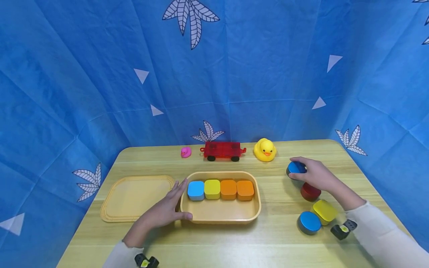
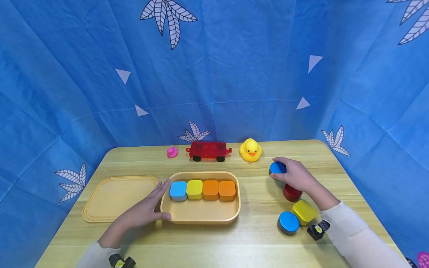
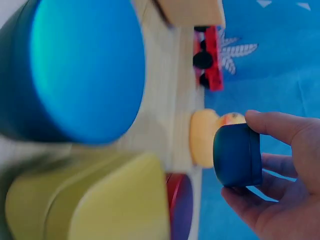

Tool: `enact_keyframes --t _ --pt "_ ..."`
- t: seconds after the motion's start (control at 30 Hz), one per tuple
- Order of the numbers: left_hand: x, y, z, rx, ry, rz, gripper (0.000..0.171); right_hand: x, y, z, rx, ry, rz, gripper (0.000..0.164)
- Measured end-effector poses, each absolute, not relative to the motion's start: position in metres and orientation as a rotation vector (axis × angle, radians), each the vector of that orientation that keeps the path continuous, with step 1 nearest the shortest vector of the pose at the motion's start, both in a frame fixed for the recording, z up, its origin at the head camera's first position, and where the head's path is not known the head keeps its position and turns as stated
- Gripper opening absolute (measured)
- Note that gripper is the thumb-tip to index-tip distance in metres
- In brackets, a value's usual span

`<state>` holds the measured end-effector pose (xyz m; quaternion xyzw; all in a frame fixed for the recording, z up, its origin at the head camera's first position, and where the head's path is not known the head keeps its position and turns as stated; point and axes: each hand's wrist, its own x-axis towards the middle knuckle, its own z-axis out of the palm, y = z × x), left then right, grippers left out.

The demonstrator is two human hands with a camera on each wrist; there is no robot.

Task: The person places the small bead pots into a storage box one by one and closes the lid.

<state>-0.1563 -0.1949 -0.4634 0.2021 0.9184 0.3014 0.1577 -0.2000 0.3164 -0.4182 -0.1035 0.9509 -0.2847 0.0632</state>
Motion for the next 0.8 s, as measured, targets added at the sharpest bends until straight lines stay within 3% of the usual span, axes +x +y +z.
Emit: enact_keyframes --t 0.4,0.8 --pt "-0.157 -0.195 -0.464 0.58 2.629 0.845 0.117 -0.192 0.275 -0.397 -0.406 2.847 -0.918 0.067" --pt "-0.157 -0.196 -0.465 0.577 2.613 0.862 0.129 -0.183 0.231 -0.389 -0.668 2.879 -0.917 0.064"
